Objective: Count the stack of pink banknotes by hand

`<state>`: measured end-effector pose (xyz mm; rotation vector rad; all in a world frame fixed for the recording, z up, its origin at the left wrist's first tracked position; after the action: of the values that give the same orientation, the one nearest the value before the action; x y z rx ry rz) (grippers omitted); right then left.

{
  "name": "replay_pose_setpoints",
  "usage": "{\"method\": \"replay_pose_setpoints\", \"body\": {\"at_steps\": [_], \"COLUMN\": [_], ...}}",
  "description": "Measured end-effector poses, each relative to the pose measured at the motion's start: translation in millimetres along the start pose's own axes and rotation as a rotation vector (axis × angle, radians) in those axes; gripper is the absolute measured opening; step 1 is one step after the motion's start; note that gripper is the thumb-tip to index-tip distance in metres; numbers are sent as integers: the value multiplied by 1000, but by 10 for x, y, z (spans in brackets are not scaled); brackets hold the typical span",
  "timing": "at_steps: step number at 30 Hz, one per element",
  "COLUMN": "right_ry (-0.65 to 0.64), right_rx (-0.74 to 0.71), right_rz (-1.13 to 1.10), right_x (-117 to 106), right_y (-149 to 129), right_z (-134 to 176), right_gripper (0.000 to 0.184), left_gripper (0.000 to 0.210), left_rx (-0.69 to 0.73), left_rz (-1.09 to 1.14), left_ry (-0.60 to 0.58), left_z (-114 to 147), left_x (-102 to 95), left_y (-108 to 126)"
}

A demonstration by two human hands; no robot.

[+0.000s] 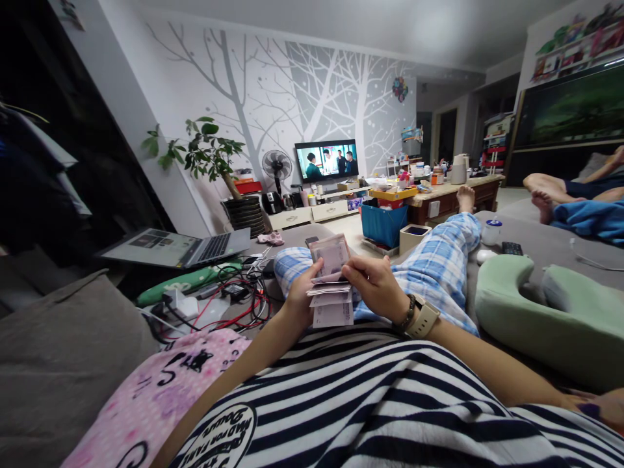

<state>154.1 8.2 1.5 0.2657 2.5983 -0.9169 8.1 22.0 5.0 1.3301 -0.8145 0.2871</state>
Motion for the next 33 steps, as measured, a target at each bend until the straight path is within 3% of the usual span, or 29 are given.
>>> {"method": "replay_pose_setpoints", "body": {"at_steps": [8, 15, 21, 25, 29, 33], "right_ry": [-87, -217, -21, 109, 138, 123], "right_rx": [-49, -114, 1, 115, 211, 219], "right_rz": [10, -69, 14, 21, 48, 18], "right_x": [18, 29, -4, -30, -48, -32], "right_y": [-61, -131, -52, 92, 170, 165], "right_z": [-6, 1, -28, -59, -90, -111], "right_gripper": [55, 53, 46, 46, 48, 48], "left_gripper": [39, 38, 29, 19, 12, 12], "left_rx": [-2, 38, 70, 91, 106, 137], "left_rz": [31, 7, -37, -101, -132, -150], "left_ry": [39, 31, 94, 31, 17, 32], "left_z": [-33, -60, -32, -32, -23, -13], "left_x": [-9, -35, -46, -98, -129, -104], "left_y": [-8, -21, 13, 11, 4, 17]}}
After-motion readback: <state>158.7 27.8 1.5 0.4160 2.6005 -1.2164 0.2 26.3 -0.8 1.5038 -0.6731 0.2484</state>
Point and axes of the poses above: each hand's wrist, its own z-axis away from the middle knuckle, its own x-axis out of the palm, y = z × x, the point moved 3 cm from there along -z, towards the middle knuckle, and after that the axes turned 6 degrees about -y, right-handed, at the moved point
